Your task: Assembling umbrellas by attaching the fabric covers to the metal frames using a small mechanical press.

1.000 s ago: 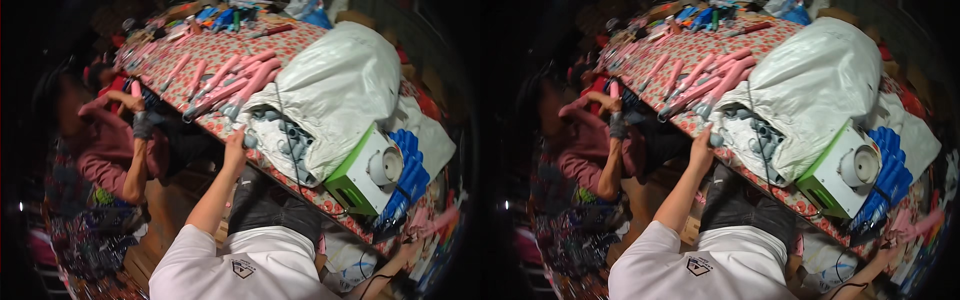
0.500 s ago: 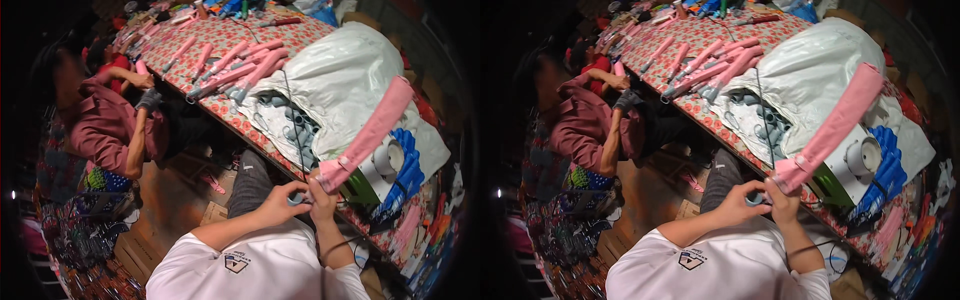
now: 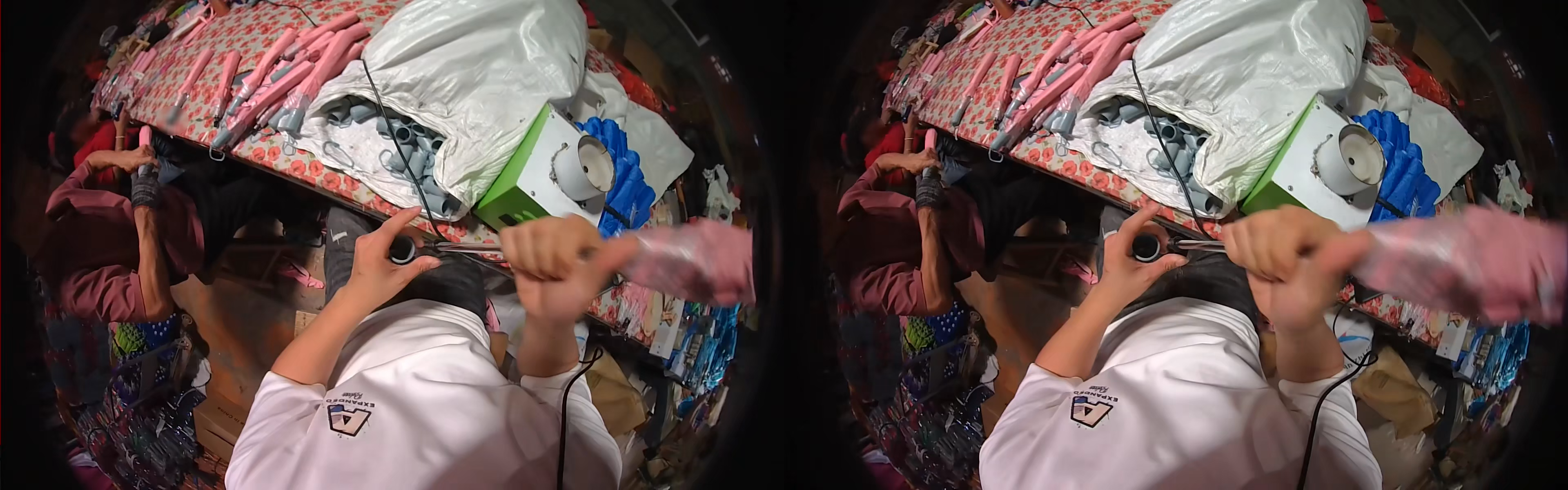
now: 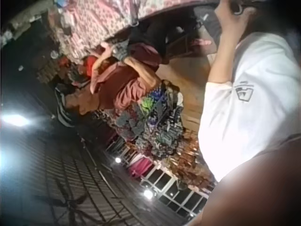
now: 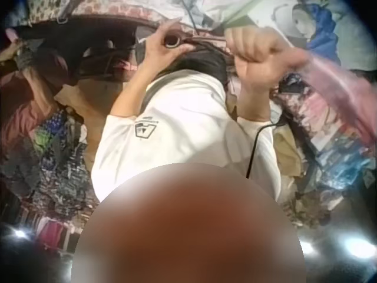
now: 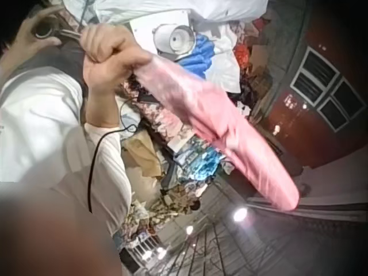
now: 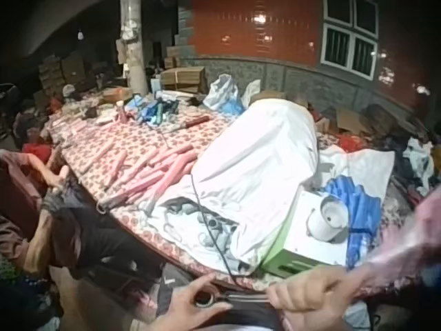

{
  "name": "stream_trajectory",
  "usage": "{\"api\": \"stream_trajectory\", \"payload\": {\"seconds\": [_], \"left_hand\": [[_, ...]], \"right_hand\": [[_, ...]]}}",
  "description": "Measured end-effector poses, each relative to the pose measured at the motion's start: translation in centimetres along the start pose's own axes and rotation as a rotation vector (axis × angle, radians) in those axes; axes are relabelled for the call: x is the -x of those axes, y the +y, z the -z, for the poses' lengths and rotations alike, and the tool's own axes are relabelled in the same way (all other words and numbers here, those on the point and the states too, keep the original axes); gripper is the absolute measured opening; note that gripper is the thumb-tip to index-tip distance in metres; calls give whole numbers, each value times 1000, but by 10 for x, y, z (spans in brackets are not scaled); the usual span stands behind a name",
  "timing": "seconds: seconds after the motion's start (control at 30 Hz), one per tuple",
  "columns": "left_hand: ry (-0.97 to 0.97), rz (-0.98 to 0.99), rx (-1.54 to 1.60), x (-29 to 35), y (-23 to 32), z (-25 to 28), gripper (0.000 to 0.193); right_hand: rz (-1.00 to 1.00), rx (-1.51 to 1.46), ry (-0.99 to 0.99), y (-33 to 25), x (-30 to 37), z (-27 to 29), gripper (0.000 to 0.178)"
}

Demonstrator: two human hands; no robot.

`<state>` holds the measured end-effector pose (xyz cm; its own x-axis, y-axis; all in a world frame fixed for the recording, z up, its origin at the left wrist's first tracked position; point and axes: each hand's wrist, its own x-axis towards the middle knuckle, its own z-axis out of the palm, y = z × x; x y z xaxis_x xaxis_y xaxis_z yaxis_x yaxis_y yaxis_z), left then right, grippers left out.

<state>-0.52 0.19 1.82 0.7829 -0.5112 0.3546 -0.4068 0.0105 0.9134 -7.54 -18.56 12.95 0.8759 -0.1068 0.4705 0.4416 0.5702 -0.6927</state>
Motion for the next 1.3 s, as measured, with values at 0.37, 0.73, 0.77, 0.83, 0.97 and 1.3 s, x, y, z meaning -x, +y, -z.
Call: {"api": "stream_trajectory", "payload": {"seconds": [0.37,0.73,0.77,0.83,0.97,1.3], "left_hand": [[82,-273,17,0,0,-21,65],[-79,-239,-80,-9,-4,-23,29],[-104,-242,-69,-9,-2,-28,26],[-154,-251,-50,-7,3,-35,23],[-113,-273,-70,-13,3,-37,26],[-202,-407,-103,-15,72,-97,70]], "right_hand": [[-24,265,167,42,16,-29,59],[-162,962,244,30,27,-17,19],[-189,1115,249,29,35,-10,20],[-240,1423,261,23,42,-2,23],[-143,901,256,6,28,6,23],[230,51,237,-94,-6,10,38]]}}
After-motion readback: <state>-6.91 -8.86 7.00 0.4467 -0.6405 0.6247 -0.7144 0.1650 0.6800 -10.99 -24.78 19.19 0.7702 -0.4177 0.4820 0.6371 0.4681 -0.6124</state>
